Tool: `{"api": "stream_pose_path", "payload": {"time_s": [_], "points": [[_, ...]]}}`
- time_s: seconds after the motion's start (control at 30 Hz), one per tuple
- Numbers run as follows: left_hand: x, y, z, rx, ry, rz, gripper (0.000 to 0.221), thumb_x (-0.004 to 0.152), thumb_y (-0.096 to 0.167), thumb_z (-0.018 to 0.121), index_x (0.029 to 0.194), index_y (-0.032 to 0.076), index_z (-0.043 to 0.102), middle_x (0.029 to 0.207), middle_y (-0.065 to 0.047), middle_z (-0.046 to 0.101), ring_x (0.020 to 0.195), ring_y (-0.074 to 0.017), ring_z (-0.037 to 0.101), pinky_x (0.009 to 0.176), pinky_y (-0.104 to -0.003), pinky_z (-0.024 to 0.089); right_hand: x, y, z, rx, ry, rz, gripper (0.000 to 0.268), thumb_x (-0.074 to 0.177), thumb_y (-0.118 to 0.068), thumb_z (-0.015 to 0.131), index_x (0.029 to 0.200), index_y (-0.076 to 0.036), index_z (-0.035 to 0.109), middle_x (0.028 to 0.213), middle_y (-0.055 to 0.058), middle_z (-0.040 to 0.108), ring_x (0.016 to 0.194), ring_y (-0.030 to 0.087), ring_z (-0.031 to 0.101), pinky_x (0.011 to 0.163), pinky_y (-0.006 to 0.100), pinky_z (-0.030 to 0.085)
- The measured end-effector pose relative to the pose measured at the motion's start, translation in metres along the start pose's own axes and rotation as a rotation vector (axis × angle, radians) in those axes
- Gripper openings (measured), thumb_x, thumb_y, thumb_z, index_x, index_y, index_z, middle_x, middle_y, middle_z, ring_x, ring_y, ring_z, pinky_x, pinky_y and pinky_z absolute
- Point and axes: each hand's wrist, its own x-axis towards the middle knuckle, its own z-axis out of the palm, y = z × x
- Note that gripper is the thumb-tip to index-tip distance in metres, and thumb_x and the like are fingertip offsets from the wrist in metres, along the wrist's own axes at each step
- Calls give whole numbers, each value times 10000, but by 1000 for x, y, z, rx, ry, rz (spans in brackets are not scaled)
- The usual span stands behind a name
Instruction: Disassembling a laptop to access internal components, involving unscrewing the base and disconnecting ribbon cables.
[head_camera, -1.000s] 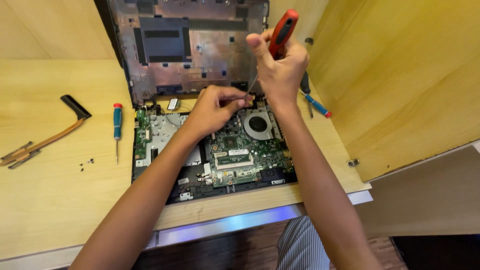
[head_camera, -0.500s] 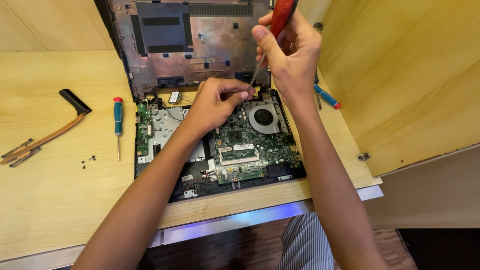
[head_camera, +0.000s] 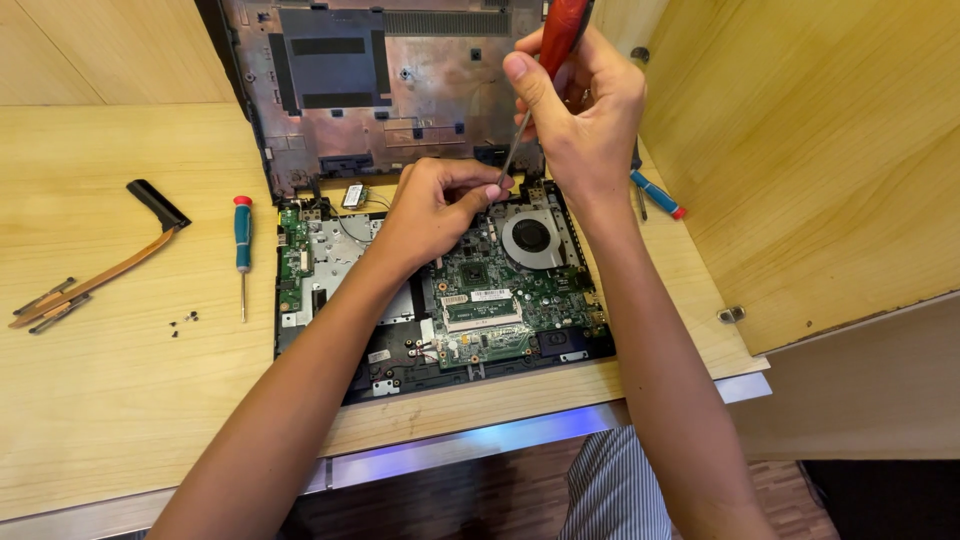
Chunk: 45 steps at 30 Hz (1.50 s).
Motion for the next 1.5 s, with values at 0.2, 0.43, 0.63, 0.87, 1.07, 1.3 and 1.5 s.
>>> {"api": "stream_pose_path", "payload": {"time_s": [0.2,0.43,0.63,0.87,1.07,1.3,1.5], "points": [[0,2,-1,13,0,-3,170,917,136,703,1052,90,795,1021,-63,819,969,-138,778,877,-282,616,-1,-2,1,-6,7,-17,180,1033,-229,686,974,-68,630,714,29,604,582,107,622,509,223,552],[0,1,0,19,-9,15,164,921,118,708,1057,89,794,1030,-55,817,969,-129,768,885,-276,612,-1,-2,2,-6,7,-17,181,1029,-217,690,959,-64,624,711,25,596,576,103,609,511,220,547],[0,-1,0,40,-4,34,164,921,119,700,1050,87,796,1020,-53,818,954,-127,768,860,-280,609,-1,0,2,9,15,2,170,1026,-213,690,967,-68,623,712,24,598,577,106,617,510,221,541],[0,1,0,62,1,32,165,927,140,685,1034,84,798,1017,-49,820,964,-143,775,863,-304,605,-2,-2,3,16,24,1,187,1022,-219,697,965,-58,622,735,24,602,587,109,620,515,226,558],[0,2,0,67,2,22,169,927,145,692,1045,90,798,1018,-44,821,951,-130,765,834,-296,592,-1,0,3,21,26,2,171,1019,-210,694,971,-63,622,752,17,597,609,99,611,519,227,574],[0,3,-1,104,7,20,155,935,141,683,1025,96,801,995,-28,822,911,-127,756,808,-309,573,-1,0,3,21,14,11,175,1025,-216,693,968,-66,622,715,25,604,582,104,622,510,219,543],[1,2,-1,79,-17,-37,130,938,124,689,1020,103,788,960,-26,820,863,-110,751,783,-274,582,2,4,3,25,5,41,155,1016,-203,702,972,-72,632,701,27,609,569,102,621,501,217,541]]}}
